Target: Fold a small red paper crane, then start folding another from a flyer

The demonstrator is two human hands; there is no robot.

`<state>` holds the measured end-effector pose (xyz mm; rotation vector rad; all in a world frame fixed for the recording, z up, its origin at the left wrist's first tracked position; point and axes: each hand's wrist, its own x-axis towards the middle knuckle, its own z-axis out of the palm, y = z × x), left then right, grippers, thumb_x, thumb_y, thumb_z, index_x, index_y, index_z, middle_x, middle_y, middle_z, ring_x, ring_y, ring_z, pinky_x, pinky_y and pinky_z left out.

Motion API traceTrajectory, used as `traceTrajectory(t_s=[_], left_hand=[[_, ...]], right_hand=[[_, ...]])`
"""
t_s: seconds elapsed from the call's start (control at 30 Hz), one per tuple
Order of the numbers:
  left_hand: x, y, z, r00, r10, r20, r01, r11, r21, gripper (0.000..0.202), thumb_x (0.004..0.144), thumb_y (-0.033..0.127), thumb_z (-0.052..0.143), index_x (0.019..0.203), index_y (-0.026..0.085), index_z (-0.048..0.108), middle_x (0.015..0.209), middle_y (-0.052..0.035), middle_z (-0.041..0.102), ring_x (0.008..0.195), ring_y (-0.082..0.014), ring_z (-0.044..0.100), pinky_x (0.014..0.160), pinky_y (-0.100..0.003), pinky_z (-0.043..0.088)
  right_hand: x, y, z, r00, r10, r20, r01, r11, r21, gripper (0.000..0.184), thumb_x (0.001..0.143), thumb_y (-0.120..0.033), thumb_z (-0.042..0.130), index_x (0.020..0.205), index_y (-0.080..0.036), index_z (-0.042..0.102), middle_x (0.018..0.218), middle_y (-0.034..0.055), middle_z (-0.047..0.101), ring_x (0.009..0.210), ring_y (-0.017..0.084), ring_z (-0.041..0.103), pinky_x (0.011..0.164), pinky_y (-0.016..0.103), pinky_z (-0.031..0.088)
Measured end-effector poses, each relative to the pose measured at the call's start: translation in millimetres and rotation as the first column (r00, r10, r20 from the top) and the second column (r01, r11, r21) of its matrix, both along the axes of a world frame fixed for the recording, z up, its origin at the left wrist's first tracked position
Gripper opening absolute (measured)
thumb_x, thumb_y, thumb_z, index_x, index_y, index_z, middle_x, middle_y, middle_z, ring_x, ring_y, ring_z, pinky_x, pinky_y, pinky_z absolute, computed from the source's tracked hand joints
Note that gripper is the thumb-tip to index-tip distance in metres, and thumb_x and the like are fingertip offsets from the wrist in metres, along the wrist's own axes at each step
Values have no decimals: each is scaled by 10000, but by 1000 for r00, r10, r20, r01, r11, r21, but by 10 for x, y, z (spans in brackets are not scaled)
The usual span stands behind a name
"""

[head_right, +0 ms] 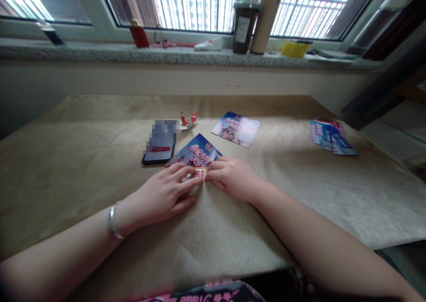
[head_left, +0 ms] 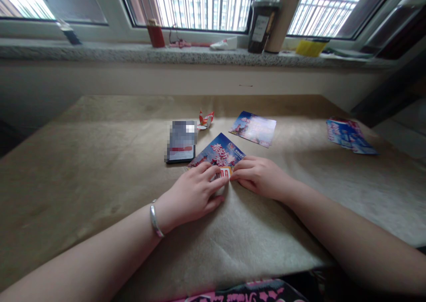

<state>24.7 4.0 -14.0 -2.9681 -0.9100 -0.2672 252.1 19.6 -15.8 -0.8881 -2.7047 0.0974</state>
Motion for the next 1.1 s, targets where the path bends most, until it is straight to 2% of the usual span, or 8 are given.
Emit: traceTrajectory(t_s=[0.2,0.4,0.57,0.77,0.93,1.1], left_hand=[[22,4,-28,1000,-4,-10,5,1000,19,387,867,297,495,1237,183,505,1135,-103,534,1089,-266,449,978,-421,394],[9,31,-33,1000,5,8,-6,1000,13,381,874,292,485,1244,202,494,1139,-97,537,1090,-265,463,960,-436,408],[-24,76,36,999,-47,-29,47,999,8,267,898,212,421,1134,212,547,1104,-85,566,1053,-230,505,933,-419,422],[-59,111,93,996,-90,-13,91,995,36,169,892,198,438,973,199,586,1017,-66,593,984,-203,532,902,-384,431],[-80,135,92,993,-106,-44,107,993,44,170,911,203,412,934,189,580,983,-64,595,930,-195,535,854,-370,452],[-119,160,104,992,-120,-26,120,993,-19,181,915,190,410,899,182,590,962,-60,597,916,-179,539,853,-361,457]], right_hand=[[-19,-8,2,999,-18,43,16,999,33,238,881,-168,458,886,-215,692,892,39,676,791,159,565,673,261,419],[-11,-10,11,999,-21,28,21,999,31,242,877,-162,467,920,-237,693,888,29,673,798,156,562,670,256,409],[1,-7,5,999,-25,32,24,999,44,241,881,-178,470,940,-255,690,904,29,663,805,155,565,677,254,409],[13,2,-13,999,-26,24,25,998,50,240,884,-187,474,919,-257,701,875,37,652,799,149,564,684,252,405],[17,-1,-7,1000,-27,13,26,999,47,231,871,-180,491,914,-261,703,874,35,650,785,146,558,662,251,396],[15,-6,-8,999,-31,38,29,998,54,232,876,-182,485,914,-260,701,872,35,648,779,144,550,651,250,384]])
